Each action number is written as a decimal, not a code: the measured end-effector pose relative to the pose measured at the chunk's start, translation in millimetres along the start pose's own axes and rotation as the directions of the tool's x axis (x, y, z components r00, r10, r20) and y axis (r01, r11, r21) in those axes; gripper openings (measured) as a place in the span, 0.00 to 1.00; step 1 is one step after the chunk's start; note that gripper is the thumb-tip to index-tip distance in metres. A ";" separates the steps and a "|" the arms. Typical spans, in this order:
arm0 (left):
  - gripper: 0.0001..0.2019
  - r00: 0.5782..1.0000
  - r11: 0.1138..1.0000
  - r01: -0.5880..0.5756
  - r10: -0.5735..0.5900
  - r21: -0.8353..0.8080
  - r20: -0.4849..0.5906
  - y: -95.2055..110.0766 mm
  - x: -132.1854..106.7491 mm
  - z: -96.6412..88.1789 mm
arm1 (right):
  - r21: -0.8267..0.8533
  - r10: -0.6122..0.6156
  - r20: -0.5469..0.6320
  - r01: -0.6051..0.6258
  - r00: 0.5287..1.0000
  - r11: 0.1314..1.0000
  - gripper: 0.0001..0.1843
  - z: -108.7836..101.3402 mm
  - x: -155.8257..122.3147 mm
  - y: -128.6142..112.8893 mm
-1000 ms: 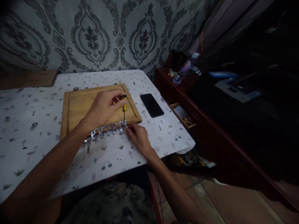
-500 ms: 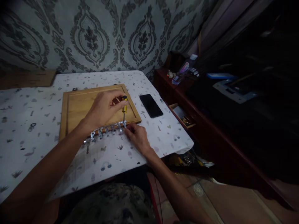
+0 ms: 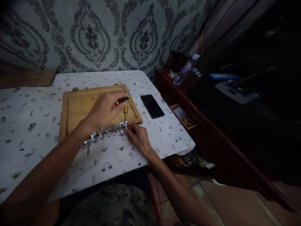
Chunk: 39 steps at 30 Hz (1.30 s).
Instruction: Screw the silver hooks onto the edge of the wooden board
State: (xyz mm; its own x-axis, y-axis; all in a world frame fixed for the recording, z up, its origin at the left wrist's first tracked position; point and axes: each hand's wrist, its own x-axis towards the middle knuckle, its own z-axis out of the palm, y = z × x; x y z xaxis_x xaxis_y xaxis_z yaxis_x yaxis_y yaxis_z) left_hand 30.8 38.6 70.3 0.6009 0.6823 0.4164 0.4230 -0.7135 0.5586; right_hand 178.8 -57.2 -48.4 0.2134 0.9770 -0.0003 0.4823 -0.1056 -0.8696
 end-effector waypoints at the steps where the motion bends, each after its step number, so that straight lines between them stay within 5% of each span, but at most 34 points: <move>1: 0.08 1.000 1.000 0.001 -0.001 0.001 0.007 -0.1 0.0 -0.3 | 0.000 0.003 -0.003 -0.003 1.000 1.000 0.15 -0.1 0.0 -0.3; 17: 0.03 0.999 0.998 0.030 -0.028 -0.056 0.034 0.5 -0.3 10.5 | 0.011 0.010 0.002 -0.010 1.000 1.000 0.15 0.2 0.1 -2.5; 19: 0.10 0.999 0.997 0.040 -0.040 -0.059 0.015 -0.8 -1.0 12.6 | 0.005 0.009 0.004 -0.009 1.000 1.000 0.15 0.1 0.4 -2.4; 22: 0.20 1.000 1.000 0.003 -0.003 0.007 -0.027 -2.5 -2.4 15.0 | -0.004 0.008 -0.002 -0.008 1.000 1.000 0.15 -0.5 0.9 -2.3; 29: 0.11 0.998 0.983 -0.032 0.041 0.179 -0.048 -4.4 -3.2 13.7 | 0.009 0.000 -0.006 0.000 1.000 1.000 0.14 -0.5 0.8 -1.7; 39: 0.15 0.996 1.000 0.020 -0.020 -0.004 -0.083 -13.5 0.8 8.1 | 0.026 0.012 0.003 -0.012 1.000 1.000 0.15 -0.1 1.0 -3.3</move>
State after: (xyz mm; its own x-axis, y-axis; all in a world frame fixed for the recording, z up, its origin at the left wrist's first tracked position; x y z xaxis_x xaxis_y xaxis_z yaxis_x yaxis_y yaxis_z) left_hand 31.0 47.6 57.3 0.5338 0.7073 0.4635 0.4323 -0.6993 0.5693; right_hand 177.6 -55.9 -45.5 0.2165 0.9762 -0.0123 0.4575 -0.1126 -0.8821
